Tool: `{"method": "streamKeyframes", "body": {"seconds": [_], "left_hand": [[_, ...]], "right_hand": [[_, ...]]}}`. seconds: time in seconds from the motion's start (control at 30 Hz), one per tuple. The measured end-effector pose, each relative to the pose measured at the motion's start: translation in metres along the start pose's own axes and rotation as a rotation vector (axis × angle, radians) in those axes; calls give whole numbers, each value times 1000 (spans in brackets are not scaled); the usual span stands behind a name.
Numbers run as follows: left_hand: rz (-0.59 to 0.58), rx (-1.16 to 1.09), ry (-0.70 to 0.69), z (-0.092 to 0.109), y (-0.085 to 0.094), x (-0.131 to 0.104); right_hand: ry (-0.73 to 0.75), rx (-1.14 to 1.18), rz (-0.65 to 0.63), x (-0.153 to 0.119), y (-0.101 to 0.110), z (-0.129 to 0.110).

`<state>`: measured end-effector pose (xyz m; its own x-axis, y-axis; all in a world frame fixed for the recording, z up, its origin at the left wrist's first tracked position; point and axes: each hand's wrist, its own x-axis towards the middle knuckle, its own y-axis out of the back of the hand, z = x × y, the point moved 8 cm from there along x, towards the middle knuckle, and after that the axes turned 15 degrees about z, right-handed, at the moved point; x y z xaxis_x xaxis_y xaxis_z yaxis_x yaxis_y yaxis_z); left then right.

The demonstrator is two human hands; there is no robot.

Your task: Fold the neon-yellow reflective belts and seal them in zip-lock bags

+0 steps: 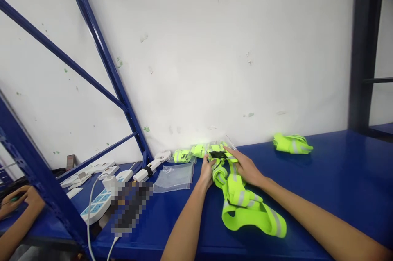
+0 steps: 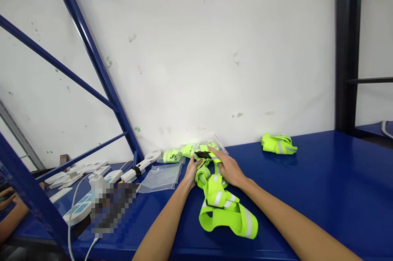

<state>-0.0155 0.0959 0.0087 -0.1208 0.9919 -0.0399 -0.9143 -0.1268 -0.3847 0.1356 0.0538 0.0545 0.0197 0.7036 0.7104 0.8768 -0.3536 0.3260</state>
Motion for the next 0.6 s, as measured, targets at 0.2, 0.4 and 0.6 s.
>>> {"method": "streamKeyframes", "body": {"seconds": [0.2,0.4,0.6], "left_hand": [[-78,-52,113,-14,-18,-9],[-333,-137,269,-11,-31,-26],[-463,-34,402,-11,-34,-38]], "right_hand": [[184,-236,79,2,9,-28],[105,-207,75,-1,15,-25],[-36,-69,86,-4,14,-21]]}}
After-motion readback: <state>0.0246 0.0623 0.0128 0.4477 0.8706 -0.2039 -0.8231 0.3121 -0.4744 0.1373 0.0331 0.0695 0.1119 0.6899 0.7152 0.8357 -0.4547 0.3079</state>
